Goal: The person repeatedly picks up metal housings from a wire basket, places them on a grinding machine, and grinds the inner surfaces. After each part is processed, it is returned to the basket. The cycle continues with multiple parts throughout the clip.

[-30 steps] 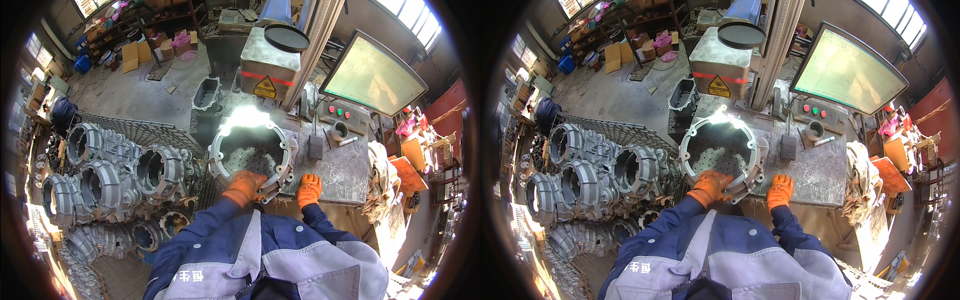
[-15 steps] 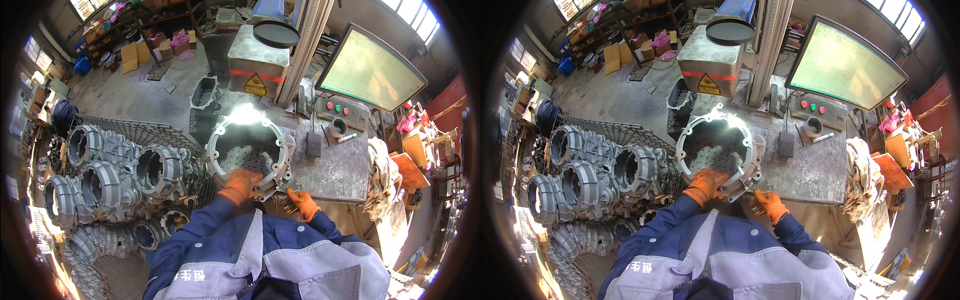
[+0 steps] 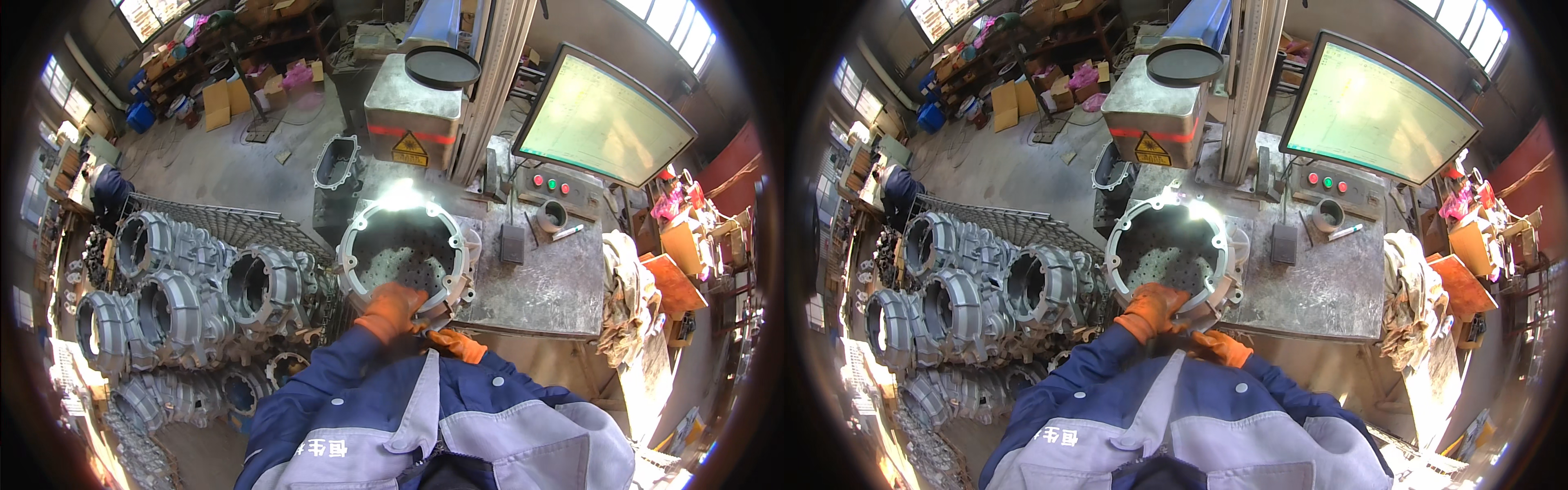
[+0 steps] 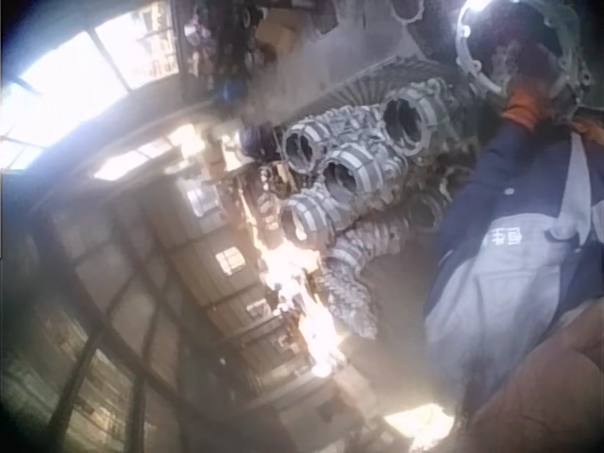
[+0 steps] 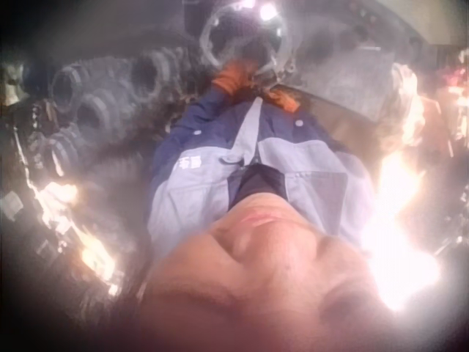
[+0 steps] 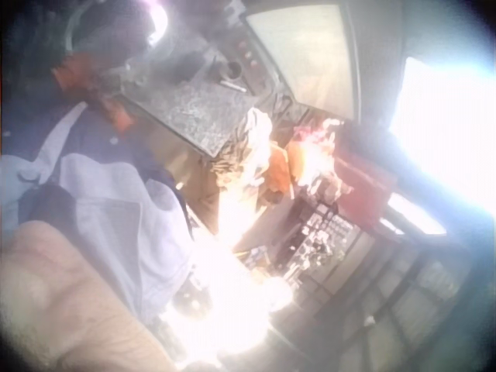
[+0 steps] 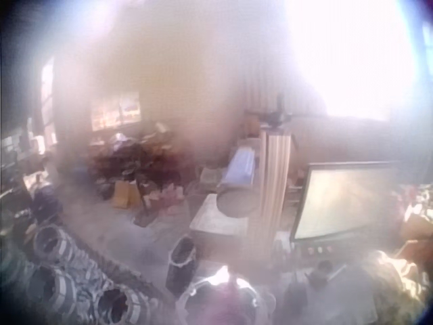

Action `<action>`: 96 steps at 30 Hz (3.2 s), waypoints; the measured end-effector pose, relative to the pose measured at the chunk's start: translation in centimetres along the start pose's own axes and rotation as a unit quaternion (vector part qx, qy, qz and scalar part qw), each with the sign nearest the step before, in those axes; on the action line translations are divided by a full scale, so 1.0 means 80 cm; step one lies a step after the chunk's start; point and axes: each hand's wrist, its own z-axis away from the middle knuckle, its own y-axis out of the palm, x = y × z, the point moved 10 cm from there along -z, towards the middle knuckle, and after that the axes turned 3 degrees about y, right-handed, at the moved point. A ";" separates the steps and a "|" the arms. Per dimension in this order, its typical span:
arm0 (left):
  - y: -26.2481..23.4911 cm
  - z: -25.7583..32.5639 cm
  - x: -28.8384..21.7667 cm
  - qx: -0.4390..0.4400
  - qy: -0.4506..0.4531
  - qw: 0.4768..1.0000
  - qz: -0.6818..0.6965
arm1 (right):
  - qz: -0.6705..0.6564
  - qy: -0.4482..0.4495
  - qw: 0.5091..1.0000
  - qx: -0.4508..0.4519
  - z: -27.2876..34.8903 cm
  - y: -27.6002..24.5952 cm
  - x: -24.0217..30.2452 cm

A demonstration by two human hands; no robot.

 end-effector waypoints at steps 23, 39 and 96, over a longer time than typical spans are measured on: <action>-0.010 -0.003 0.003 -0.141 0.085 0.974 0.155 | -0.409 0.004 0.880 -0.243 -0.039 0.044 -0.045; 0.006 0.121 -0.186 -0.049 0.369 0.926 0.059 | -0.463 -0.266 0.752 -0.387 0.098 0.140 0.023; 0.169 0.829 -0.777 0.203 0.969 0.140 0.008 | -0.063 -0.490 -0.091 -0.865 0.638 0.835 0.029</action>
